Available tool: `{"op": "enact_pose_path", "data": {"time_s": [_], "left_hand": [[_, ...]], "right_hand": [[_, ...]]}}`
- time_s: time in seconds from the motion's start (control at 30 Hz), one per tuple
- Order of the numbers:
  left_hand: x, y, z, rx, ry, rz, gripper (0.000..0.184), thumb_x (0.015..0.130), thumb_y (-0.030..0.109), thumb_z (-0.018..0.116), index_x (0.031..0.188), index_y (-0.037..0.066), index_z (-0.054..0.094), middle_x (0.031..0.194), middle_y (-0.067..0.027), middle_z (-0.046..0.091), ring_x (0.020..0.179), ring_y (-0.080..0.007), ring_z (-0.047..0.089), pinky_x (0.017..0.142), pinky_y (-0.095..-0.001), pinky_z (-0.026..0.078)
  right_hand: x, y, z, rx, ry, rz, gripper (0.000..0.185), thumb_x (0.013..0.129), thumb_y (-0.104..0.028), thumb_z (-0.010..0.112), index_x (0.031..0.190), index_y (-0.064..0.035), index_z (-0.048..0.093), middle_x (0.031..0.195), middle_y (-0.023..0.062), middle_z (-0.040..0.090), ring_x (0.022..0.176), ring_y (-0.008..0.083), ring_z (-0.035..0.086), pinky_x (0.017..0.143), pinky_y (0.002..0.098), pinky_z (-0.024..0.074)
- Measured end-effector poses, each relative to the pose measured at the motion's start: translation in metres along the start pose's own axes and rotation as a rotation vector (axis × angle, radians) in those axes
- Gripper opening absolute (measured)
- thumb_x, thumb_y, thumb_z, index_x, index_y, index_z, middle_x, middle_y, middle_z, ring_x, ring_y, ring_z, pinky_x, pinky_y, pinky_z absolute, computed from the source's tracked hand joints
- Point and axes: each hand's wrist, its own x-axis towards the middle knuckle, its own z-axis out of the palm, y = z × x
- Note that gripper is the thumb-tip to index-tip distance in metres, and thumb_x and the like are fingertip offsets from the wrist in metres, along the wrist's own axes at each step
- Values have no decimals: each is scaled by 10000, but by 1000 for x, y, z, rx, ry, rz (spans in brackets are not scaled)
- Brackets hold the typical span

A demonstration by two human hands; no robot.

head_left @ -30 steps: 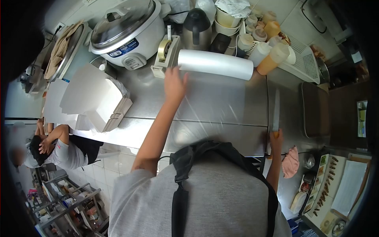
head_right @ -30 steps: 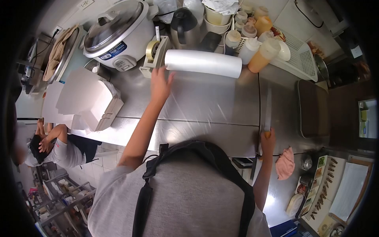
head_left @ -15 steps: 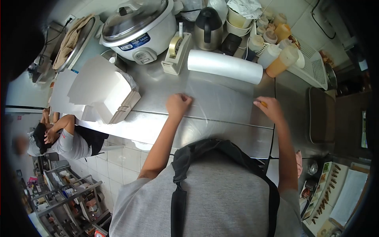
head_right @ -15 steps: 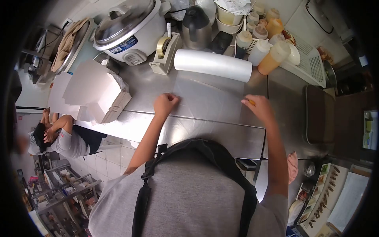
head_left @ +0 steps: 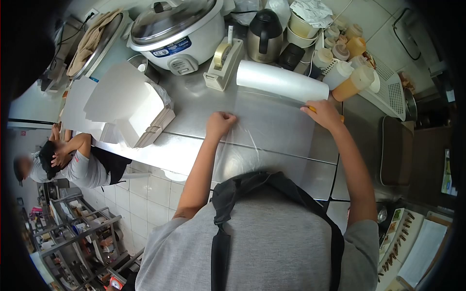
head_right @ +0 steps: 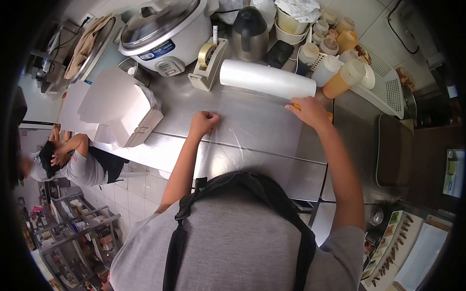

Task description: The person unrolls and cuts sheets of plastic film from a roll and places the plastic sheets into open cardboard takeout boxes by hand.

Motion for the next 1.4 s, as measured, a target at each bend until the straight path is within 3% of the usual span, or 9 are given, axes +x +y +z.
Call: {"op": "enact_pose_path", "data": {"time_s": [0.1,0.2,0.3,0.4,0.5,0.8,1.0,1.4], "left_hand": [[9,-13,11,-721,-160,-60,371,836,110,728,1179,27,612,699,-55,641,569,-173,667,503,-266,512],[11,-11,15,-755,-101,98,617,870,43,707,1392,31,379,721,-46,658,585,-118,658,470,-208,486],[10,-7,11,-533,-99,285,567,863,45,724,1373,53,475,664,-11,616,575,-95,644,463,-209,484],[23,-10,-2,-424,-321,241,584,855,65,742,1395,105,523,647,15,588,574,-85,643,457,-212,480],[27,-8,-14,-348,-390,214,610,849,60,744,1409,173,532,649,22,582,580,-75,645,465,-212,491],[33,39,-38,27,-527,30,924,790,3,748,1522,356,309,710,-49,647,614,-163,683,548,-292,570],[34,49,-38,147,-520,16,1045,766,-4,756,1556,363,180,767,-96,690,632,-182,691,569,-312,580],[33,49,-37,185,-509,38,1118,715,-1,795,1559,363,158,773,-103,696,648,-198,682,584,-340,591]], "right_hand": [[3,-1,-1,-23,-13,18,320,888,-397,647,852,-79,669,719,164,641,704,374,624,639,455,484],[7,2,-1,-44,-10,-4,319,890,-398,645,853,-82,672,716,160,646,696,368,629,640,451,491],[11,-1,-3,-83,-29,8,312,893,-401,641,867,-92,673,724,151,652,704,361,636,647,447,499],[15,-3,-4,-117,-41,-10,300,896,-403,637,895,-105,673,733,142,659,715,355,644,651,450,504],[19,-5,-1,-113,-65,18,285,901,-402,630,925,-121,670,744,139,662,727,354,649,651,454,506],[20,-9,2,-138,-53,43,270,918,-396,603,980,-139,656,759,153,662,757,362,653,655,469,510],[22,-9,2,-152,-71,43,254,931,-378,586,998,-138,638,774,162,664,776,373,655,662,483,510],[32,-17,5,-218,-124,-1,236,914,-336,609,970,-109,637,791,172,671,809,379,661,699,485,521]]}}
